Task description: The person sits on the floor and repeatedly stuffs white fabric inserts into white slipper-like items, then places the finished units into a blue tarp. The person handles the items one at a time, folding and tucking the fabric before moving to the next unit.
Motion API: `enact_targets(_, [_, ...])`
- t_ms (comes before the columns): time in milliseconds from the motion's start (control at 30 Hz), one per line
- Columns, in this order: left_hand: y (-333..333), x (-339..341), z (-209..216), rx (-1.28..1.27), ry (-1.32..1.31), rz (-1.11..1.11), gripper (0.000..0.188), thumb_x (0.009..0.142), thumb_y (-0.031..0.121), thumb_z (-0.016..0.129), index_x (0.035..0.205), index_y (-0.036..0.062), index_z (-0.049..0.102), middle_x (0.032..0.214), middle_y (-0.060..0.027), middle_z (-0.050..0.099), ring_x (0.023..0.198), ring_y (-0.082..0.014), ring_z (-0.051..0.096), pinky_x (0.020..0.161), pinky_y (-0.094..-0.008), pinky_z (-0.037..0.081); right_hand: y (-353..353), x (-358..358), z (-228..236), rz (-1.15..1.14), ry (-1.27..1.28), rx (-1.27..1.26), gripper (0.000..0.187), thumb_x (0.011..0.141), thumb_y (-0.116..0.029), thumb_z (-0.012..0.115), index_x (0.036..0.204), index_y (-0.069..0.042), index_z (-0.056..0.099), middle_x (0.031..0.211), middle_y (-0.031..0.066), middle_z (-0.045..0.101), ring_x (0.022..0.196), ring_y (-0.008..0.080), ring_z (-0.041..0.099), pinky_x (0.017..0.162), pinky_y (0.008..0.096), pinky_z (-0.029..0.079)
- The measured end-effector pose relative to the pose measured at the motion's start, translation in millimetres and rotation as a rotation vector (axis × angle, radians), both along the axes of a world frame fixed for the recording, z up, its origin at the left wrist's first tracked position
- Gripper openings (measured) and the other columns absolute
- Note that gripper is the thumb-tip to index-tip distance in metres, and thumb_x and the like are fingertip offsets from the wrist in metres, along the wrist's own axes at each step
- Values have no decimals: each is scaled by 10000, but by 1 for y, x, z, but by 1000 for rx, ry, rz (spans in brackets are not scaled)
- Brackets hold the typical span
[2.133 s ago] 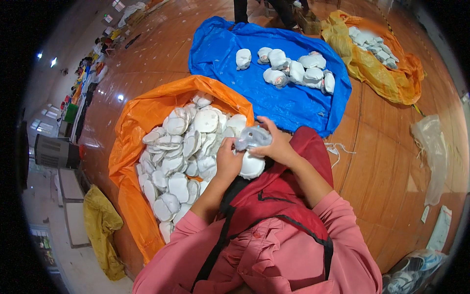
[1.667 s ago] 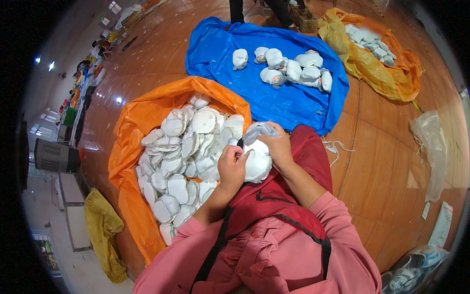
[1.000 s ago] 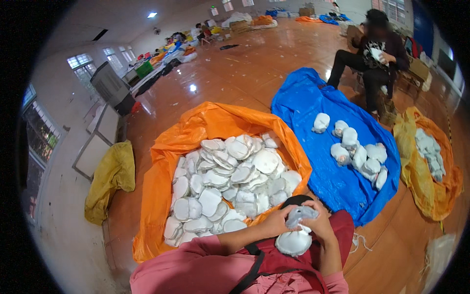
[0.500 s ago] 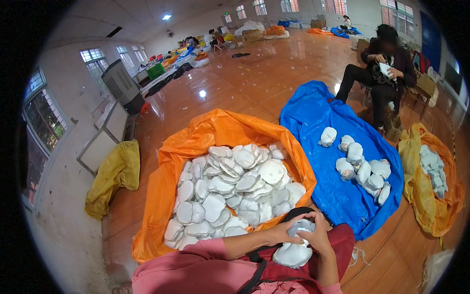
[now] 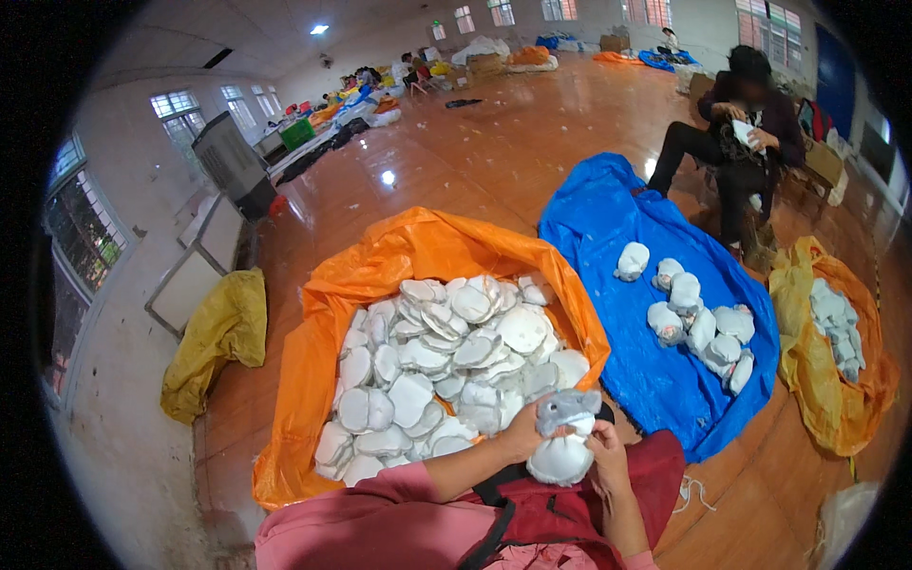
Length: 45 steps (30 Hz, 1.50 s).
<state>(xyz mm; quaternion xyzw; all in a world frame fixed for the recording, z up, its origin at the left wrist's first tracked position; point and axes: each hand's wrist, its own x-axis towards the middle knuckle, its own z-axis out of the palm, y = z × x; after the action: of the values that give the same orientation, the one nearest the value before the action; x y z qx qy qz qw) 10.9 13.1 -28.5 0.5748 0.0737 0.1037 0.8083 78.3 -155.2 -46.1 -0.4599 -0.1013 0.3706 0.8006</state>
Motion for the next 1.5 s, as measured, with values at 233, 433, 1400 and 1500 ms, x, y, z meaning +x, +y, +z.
enact_targets(233, [2, 8, 2, 39, 23, 211, 445, 773, -13, 685, 1196, 32, 554, 1099, -58, 636, 1014, -149, 588, 900, -311, 474, 24, -3, -19, -43, -237, 3, 368, 801, 33, 667, 1111, -46, 485, 1074, 45, 538, 1034, 126, 526, 892, 246, 426])
enact_targets(433, [-8, 18, 24, -135, -74, 200, 409, 821, 25, 701, 1194, 26, 533, 1110, -72, 611, 975, -177, 608, 835, -310, 511, 27, -2, 7, -93, -240, 39, 428, 784, 4, 722, 1106, -69, 449, 1057, 39, 534, 988, 117, 535, 855, 256, 448])
enact_targets(1400, [9, -4, -9, 1108, -281, 373, 570, 660, 167, 760, 1164, 47, 521, 985, -173, 586, 849, -382, 603, 721, -400, 498, 5, -26, -30, 144, -153, -75, 435, 791, -3, 728, 1115, -43, 441, 1021, 35, 578, 929, 109, 566, 810, 268, 484])
enact_targets(1500, [14, -10, -10, 1157, -344, 364, 540, 686, 155, 736, 1169, 45, 521, 987, -176, 586, 842, -383, 598, 706, -409, 499, 1, -30, -10, 184, -86, -61, 331, 856, -65, 662, 1124, -40, 470, 1039, 34, 573, 948, 118, 557, 838, 280, 466])
